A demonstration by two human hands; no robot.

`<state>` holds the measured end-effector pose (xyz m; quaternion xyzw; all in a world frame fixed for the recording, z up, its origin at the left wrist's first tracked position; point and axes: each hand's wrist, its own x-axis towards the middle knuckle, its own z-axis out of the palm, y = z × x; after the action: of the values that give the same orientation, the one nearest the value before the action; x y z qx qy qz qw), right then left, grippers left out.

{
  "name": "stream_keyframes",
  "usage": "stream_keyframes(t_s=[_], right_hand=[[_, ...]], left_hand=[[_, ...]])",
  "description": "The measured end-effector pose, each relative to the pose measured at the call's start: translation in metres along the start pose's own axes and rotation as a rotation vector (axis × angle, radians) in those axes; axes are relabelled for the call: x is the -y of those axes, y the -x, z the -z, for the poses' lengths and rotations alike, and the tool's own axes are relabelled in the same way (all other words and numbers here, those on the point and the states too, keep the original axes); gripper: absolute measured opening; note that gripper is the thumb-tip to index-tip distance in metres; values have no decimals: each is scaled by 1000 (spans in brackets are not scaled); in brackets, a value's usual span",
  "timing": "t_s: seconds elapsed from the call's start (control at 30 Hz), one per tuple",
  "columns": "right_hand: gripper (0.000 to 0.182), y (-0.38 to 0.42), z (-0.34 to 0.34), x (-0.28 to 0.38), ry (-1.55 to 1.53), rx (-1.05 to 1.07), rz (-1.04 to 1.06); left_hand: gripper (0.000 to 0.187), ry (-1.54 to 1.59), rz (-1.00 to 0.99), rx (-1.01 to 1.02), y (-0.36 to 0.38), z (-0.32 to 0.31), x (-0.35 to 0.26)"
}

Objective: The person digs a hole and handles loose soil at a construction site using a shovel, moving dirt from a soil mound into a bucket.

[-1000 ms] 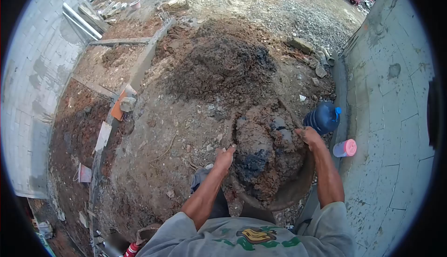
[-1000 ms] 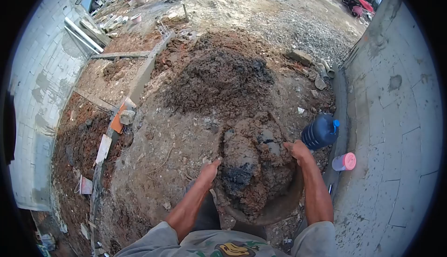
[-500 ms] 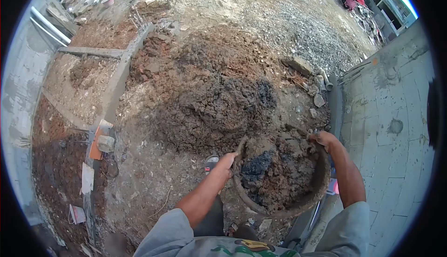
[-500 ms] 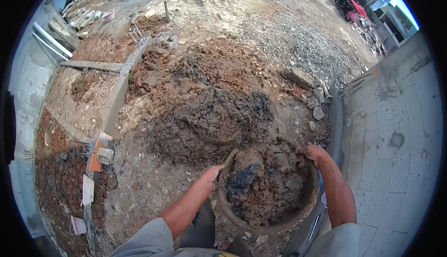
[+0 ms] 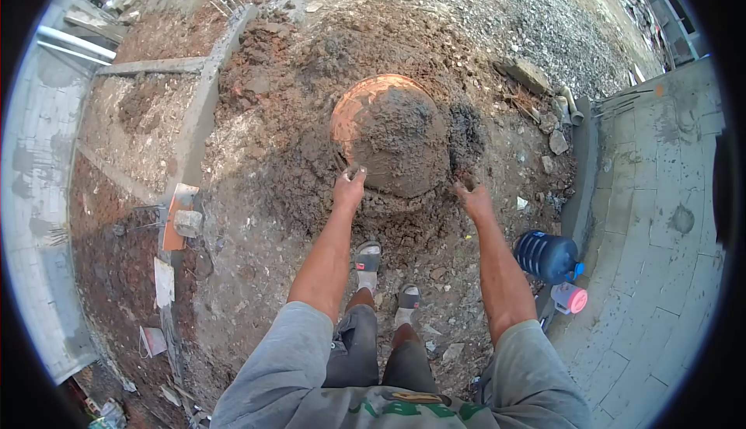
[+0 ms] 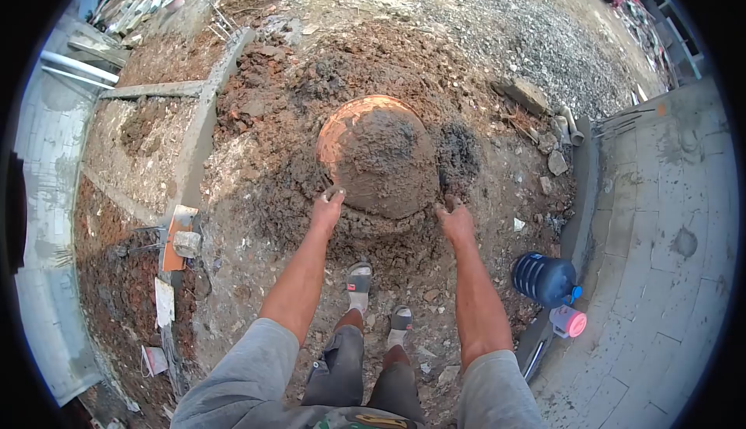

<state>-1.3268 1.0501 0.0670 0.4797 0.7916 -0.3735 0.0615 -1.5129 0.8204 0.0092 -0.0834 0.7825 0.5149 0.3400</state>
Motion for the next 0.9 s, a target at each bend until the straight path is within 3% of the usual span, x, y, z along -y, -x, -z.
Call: stream_keyframes(t_s=[0.07,0.17,0.2,0.23,0.27,0.3,0.33,0.37,0.4,0.47,0.53,0.67,0.73,0.83,0.9], right_hand=[[44,36,24,-12,59,-39,-121],[40,53,23,-110,416,-40,-218],[39,63,22,-144,487,1,-167],[38,63,22,-172,559,43,-117],[38,54,24,-181,561,52,-105],[37,54,23,-191,600,150,-243],[37,61,22,-196,643,249,-391],[37,56,14,-188,617,156,-273],[37,50,3,-173,596,59,-154],[36,27,-13,-106,708,55,-38],[26,-2,-36,-20,487,-32,339],[33,-60,-97,165,607,-7,646],[34,-101,-141,223,715,-8,818],[36,-171,-206,258,1019,15,1015],[39,-198,-231,280,1240,173,796]], left_hand=[[40,-136,-5,-103,23,29,31],[37,-178,71,-330,73,105,103],[38,-152,114,-386,84,136,141],[36,-80,185,-459,119,160,134],[33,-80,269,-546,130,191,169],[34,-6,269,-632,156,210,181],[38,-85,405,-637,176,230,199],[39,-91,384,-684,195,239,213],[41,-91,365,-726,212,243,230],[43,-180,715,-756,226,254,294],[49,-232,835,-546,218,271,395],[52,-304,1012,-479,173,241,369],[47,50,397,-405,143,240,285],[40,121,300,-424,117,269,299],[39,103,332,-462,122,287,301]])
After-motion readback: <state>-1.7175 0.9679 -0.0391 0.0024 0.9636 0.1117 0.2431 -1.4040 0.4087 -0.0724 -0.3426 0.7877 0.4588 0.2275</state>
